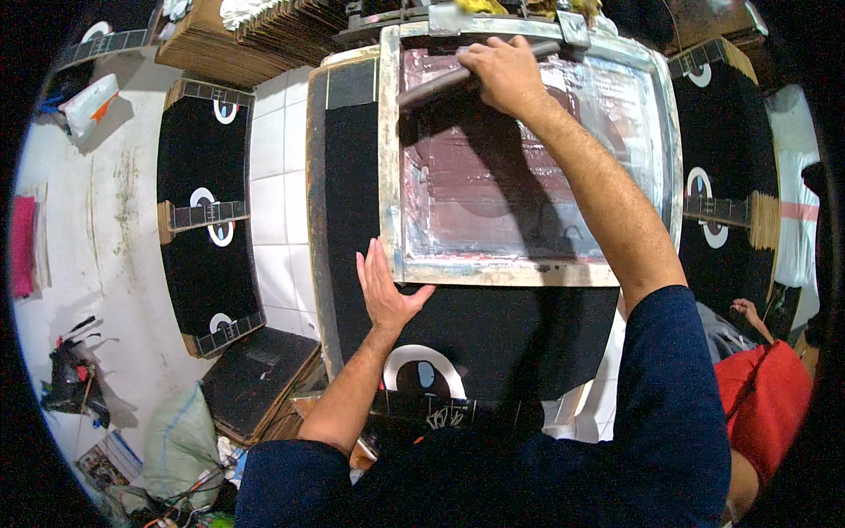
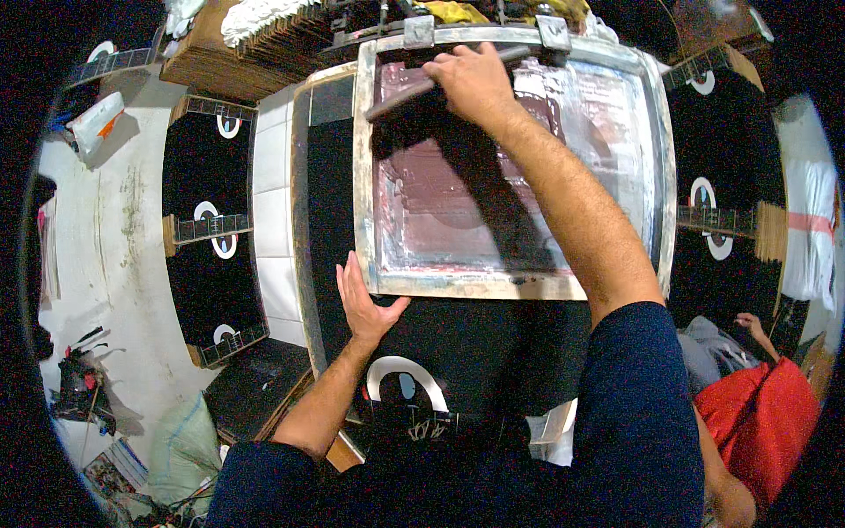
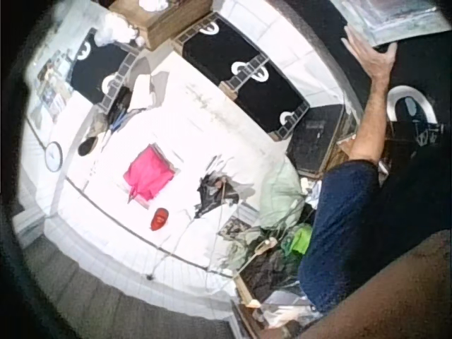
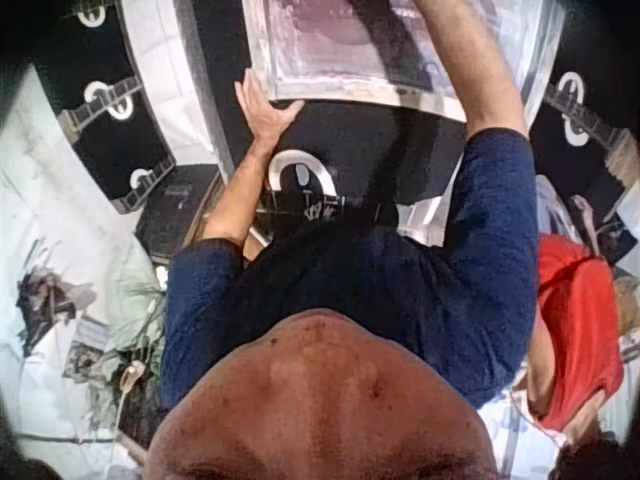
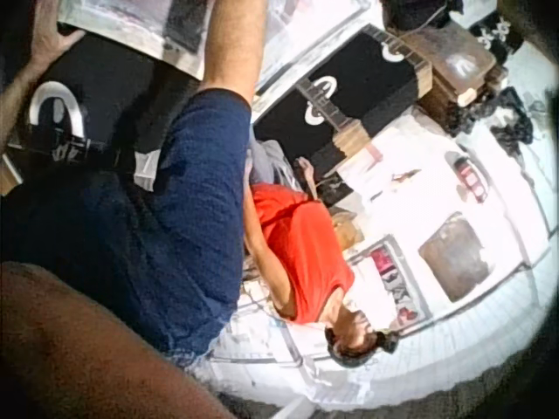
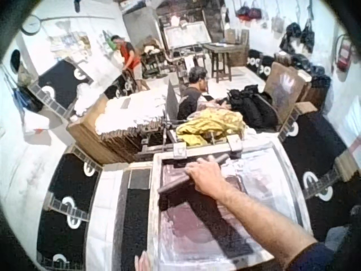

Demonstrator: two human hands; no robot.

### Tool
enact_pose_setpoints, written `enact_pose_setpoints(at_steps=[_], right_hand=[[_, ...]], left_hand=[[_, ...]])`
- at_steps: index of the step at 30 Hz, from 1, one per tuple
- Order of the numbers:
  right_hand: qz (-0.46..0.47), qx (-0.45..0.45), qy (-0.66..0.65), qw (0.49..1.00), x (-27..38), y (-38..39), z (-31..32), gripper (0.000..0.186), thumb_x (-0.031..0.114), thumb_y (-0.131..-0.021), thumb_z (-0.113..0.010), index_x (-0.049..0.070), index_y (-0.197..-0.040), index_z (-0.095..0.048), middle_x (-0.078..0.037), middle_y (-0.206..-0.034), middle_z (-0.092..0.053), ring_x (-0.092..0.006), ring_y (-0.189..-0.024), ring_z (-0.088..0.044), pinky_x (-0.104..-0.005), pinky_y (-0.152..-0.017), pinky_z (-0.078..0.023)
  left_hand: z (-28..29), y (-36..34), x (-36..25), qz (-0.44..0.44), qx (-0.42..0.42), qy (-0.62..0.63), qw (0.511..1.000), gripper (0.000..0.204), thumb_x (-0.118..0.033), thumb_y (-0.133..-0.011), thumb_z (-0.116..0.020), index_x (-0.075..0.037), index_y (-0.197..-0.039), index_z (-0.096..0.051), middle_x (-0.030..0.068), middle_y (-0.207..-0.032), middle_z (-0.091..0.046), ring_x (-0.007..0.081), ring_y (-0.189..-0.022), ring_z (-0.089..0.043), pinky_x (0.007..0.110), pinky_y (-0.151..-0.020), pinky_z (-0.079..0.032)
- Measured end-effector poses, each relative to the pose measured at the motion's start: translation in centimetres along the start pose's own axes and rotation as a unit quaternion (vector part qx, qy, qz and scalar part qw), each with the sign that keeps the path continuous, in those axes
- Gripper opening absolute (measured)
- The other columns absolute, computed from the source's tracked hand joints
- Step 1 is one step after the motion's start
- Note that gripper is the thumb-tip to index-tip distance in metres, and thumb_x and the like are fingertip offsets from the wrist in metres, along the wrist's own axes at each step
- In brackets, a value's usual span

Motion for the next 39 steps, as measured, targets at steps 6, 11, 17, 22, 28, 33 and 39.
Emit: enact_pose_setpoints(at_steps=[6,11,17,22,28,33,39], right_hand=[[0.064,-0.004,-0.001,0.998,2.2,3.7,1.3,0.017,0.018,-0.089,-0.067,0.020,-0.105,-0.071,0.003,-0.108,-0.072,-0.0183,-0.110,-0.066,-0.0431,-0.089,-0.045],[-0.016,0.001,-0.047,0.999,3.3,9.3,2.6,0.016,0.018,-0.087,-0.068,0.020,-0.103,-0.070,0.001,-0.097,-0.068,-0.0208,-0.100,-0.063,-0.0429,-0.088,-0.044],[-0.023,-0.083,-0.034,0.996,3.1,8.0,1.4,0.028,0.012,-0.076,-0.075,0.019,-0.103,-0.067,0.001,-0.102,-0.068,-0.0216,-0.103,-0.063,-0.0432,-0.088,-0.044],[-0.041,-0.110,-0.028,0.993,2.0,6.0,0.8,0.027,0.012,-0.077,-0.074,0.019,-0.103,-0.067,0.002,-0.103,-0.068,-0.0209,-0.104,-0.063,-0.0436,-0.088,-0.044],[-0.150,-0.090,0.011,0.985,-2.9,3.6,0.4,0.030,0.014,-0.077,-0.079,0.019,-0.104,-0.069,0.001,-0.100,-0.069,-0.0213,-0.101,-0.065,-0.0442,-0.086,-0.045],[-0.245,-0.097,0.006,0.965,-1.8,5.7,0.5,0.017,0.022,-0.095,-0.061,0.019,-0.102,-0.075,-0.002,-0.103,-0.074,-0.0223,-0.108,-0.067,-0.0484,-0.094,-0.043],[-0.383,-0.070,-0.008,0.921,0.7,9.8,1.5,0.024,0.016,-0.082,-0.075,0.017,-0.106,-0.073,-0.004,-0.101,-0.072,-0.0258,-0.105,-0.066,-0.0497,-0.086,-0.044]], left_hand=[[-0.3,0.0,0.3,-0.023,-0.002,-0.012,1.000,0.125,-0.046,-0.065,-0.093,0.006,-0.157,-0.026,0.0281,-0.159,-0.037,0.0404,-0.149,-0.036,0.063,-0.123,-0.022],[-0.4,0.3,0.5,-0.001,0.007,-0.001,1.000,0.123,-0.043,-0.065,-0.092,0.004,-0.158,-0.026,0.0271,-0.160,-0.036,0.0407,-0.149,-0.036,0.062,-0.124,-0.023],[-0.2,0.1,0.1,-0.017,0.000,-0.005,1.000,0.125,-0.042,-0.064,-0.093,0.006,-0.158,-0.026,0.0289,-0.157,-0.039,0.0422,-0.147,-0.039,0.061,-0.124,-0.023],[-0.1,0.0,0.0,0.008,0.012,0.000,1.000,0.124,-0.041,-0.063,-0.093,0.005,-0.157,-0.026,0.0283,-0.157,-0.039,0.0419,-0.146,-0.039,0.060,-0.124,-0.023],[-0.4,0.3,0.0,0.001,0.006,-0.025,1.000,0.122,-0.041,-0.065,-0.093,0.004,-0.158,-0.027,0.0270,-0.159,-0.037,0.0421,-0.145,-0.039,0.060,-0.124,-0.024],[-0.6,0.6,0.3,0.021,0.016,-0.030,0.999,0.120,-0.040,-0.067,-0.092,0.003,-0.157,-0.027,0.0246,-0.160,-0.037,0.0425,-0.147,-0.037,0.058,-0.124,-0.024],[-0.8,0.6,0.6,-0.010,0.006,-0.031,0.999,0.120,-0.039,-0.067,-0.091,0.004,-0.158,-0.026,0.0247,-0.161,-0.034,0.0440,-0.148,-0.034,0.058,-0.125,-0.022]])
Point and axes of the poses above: each hand's wrist, its own y-axis away from the middle knuckle, its own z-axis out of the back of the hand, x = y × z, the point moved 1 cm from there along -y, towards the middle knuckle
